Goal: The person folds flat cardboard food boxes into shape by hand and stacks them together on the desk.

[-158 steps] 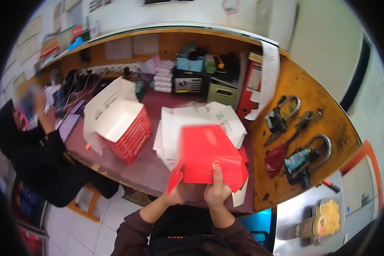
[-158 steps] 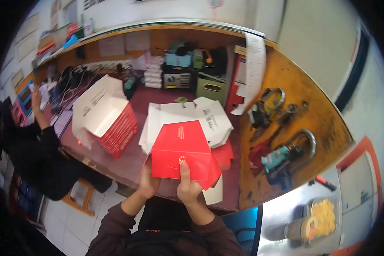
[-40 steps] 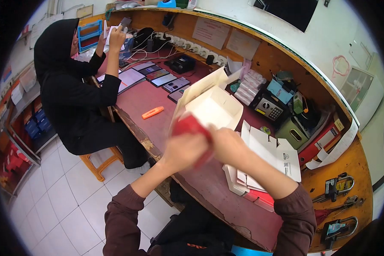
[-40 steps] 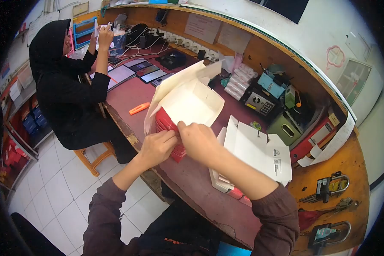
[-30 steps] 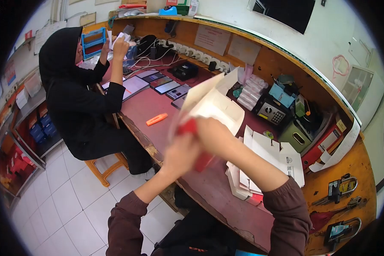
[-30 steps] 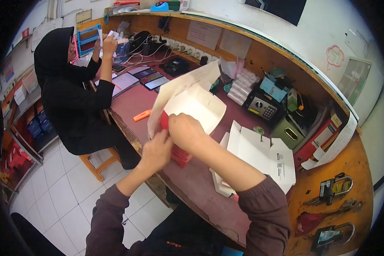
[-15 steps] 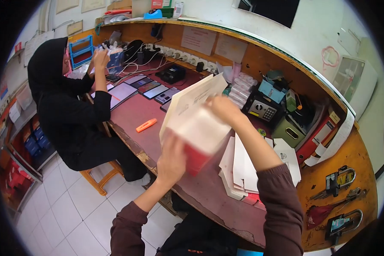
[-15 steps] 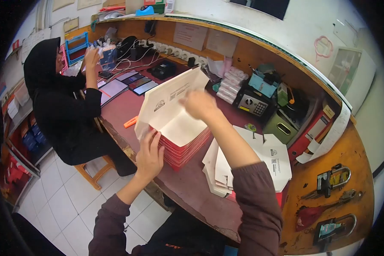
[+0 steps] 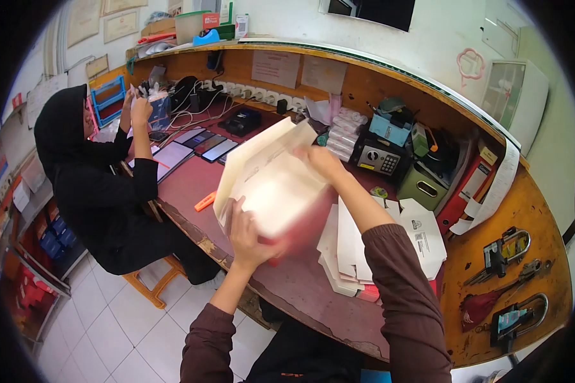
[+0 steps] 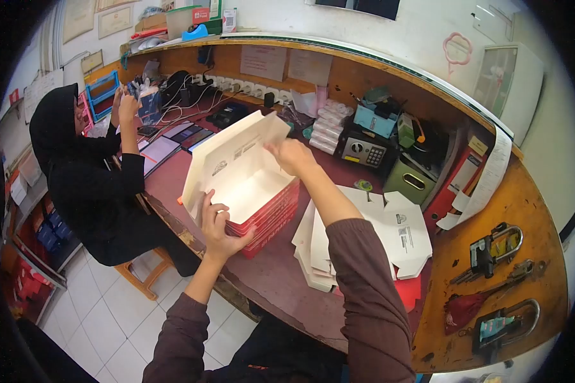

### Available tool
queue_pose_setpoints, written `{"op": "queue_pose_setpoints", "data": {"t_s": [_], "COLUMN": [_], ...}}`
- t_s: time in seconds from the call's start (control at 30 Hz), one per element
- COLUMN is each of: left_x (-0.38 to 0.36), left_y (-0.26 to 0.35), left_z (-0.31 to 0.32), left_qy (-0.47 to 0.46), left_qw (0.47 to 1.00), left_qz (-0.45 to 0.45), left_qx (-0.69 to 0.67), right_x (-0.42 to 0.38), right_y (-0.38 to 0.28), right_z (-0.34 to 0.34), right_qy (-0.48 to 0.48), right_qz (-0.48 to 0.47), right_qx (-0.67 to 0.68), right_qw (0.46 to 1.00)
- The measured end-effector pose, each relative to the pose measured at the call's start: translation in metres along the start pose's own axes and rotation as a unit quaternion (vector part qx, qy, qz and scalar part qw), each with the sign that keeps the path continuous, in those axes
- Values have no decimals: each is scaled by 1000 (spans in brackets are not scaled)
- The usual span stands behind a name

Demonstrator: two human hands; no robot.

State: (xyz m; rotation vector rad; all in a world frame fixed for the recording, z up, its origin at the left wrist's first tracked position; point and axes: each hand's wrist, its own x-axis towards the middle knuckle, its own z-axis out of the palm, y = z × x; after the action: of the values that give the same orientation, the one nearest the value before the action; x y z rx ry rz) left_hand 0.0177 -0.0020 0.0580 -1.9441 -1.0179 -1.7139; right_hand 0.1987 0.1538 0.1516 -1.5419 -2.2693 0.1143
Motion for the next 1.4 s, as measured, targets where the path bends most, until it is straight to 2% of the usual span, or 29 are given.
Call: {"op": "queue_pose_setpoints", "data": {"t_s": [0.03,0.1,0.13,0.23,0.3,0.37,0.4,0.43,0.5,0.53,0.57,0.63,0.67,0.7,0.77,0.8,0.83,0.9,0.93,0.97,1.03,1.1,1.13,1.2,1.23,1.3,1.33,1.37,1.4], "left_x": [0,2,4,-1,-13,-26,-28,-28,-16,-26,-26,-16,-18,-15,-11,-11,-10,-7,10,18,26,31,31,25,19,16,16,21,26], "left_y": [0,1,3,17,49,91,114,137,178,183,185,184,178,176,171,167,163,155,161,166,177,208,212,210,206,192,183,190,197], "left_z": [-1,-6,-8,-11,-1,24,42,59,86,112,128,153,158,159,162,165,166,171,156,144,123,90,80,70,65,56,51,45,39], "left_qy": [-12,-24,-37,-58,33,23,-132,-279,-400,-398,-396,-625,-592,-587,-625,-565,-567,-422,-416,-420,-268,-88,-94,-106,-120,-135,-192,-199,-205], "left_qw": [1000,1000,999,995,991,997,989,939,897,901,902,771,798,802,766,807,807,877,876,874,833,852,848,843,829,812,803,787,770], "left_qz": [-2,-6,-24,-69,-59,-59,2,63,91,136,136,3,65,65,-25,-50,-53,-14,-96,-92,-316,-333,-331,-327,-307,-285,-244,-247,-250], "left_qx": [1,4,6,41,114,50,-70,-190,-164,-104,-108,-119,-94,-92,-149,-165,-159,-229,-225,-227,-367,-394,-402,-415,-452,-492,-509,-530,-550], "right_x": [-9,-42,-62,-136,-187,-233,-252,-268,-297,-312,-328,-358,-375,-393,-417,-426,-429,-425,-417,-408,-389,-373,-369,-364,-367,-379,-394,-401,-404], "right_y": [-1,-12,-16,-14,-11,1,2,4,7,7,7,5,6,9,15,17,16,17,13,9,4,-6,-10,-12,-11,-5,7,6,-1], "right_z": [-7,-29,-40,-67,-78,-77,-79,-78,-80,-81,-83,-91,-94,-92,-84,-77,-71,-54,-47,-40,-18,-5,-7,-11,-19,-40,-47,-63,-73], "right_qy": [2,217,253,254,267,247,238,234,209,210,204,194,188,191,192,196,198,192,148,106,58,69,83,194,203,336,331,324,373], "right_qz": [1,-90,-120,-106,-95,-39,-12,-7,38,41,38,25,19,24,23,40,57,74,111,150,170,190,196,167,168,141,120,98,108], "right_qx": [0,134,158,244,318,402,426,428,461,458,423,376,364,389,417,476,532,548,554,557,631,717,717,820,819,785,803,820,766], "right_qw": [1000,963,947,930,905,881,873,873,861,863,882,906,912,901,888,857,821,811,812,810,755,667,664,512,510,501,481,461,512]}}
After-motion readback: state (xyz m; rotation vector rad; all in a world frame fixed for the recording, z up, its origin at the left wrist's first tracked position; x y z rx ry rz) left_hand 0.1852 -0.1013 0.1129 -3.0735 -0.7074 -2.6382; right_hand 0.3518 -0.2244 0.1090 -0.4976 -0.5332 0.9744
